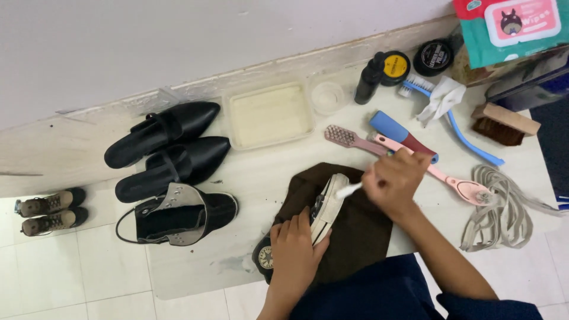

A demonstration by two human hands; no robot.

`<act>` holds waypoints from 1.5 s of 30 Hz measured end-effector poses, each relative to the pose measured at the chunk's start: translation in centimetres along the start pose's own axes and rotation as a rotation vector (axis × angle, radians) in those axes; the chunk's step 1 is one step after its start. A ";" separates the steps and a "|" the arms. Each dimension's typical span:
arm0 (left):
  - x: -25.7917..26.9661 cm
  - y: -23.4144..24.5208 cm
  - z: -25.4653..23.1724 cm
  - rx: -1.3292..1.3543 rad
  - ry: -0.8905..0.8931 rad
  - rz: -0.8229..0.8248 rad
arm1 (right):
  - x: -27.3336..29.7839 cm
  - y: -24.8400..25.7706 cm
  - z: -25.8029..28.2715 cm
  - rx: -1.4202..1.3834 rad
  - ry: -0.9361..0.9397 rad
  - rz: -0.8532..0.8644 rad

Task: The person cleans a black high-top sneaker using a white toothbrush and a brown cloth. They repeatedly dip the toothbrush into a small container of liquid and scrub the white rubber sole and toe cap, then wipe the shoe with the cloth. The process is repeated multiple times throughout the clip.

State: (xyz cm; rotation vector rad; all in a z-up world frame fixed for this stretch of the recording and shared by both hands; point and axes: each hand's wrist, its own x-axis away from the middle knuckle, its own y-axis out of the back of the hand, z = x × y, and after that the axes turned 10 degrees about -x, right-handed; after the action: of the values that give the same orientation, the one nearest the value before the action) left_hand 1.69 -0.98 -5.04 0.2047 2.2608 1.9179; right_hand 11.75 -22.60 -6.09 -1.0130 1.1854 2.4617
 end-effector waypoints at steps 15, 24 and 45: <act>-0.6 1.2 0.6 0.177 0.074 0.116 | 0.7 -1.6 -1.1 -0.021 -0.100 0.006; 0.2 3.9 0.2 0.250 0.134 0.201 | -3.6 0.9 -0.4 0.165 0.046 0.074; -0.6 6.9 -2.2 0.365 0.267 0.521 | -12.4 -0.6 0.1 0.687 0.508 -0.102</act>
State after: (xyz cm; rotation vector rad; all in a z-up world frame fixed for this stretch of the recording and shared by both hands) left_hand 1.80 -2.11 2.12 0.6820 2.9633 1.8037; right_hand 21.07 -21.03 1.96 -1.4359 1.8787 1.5360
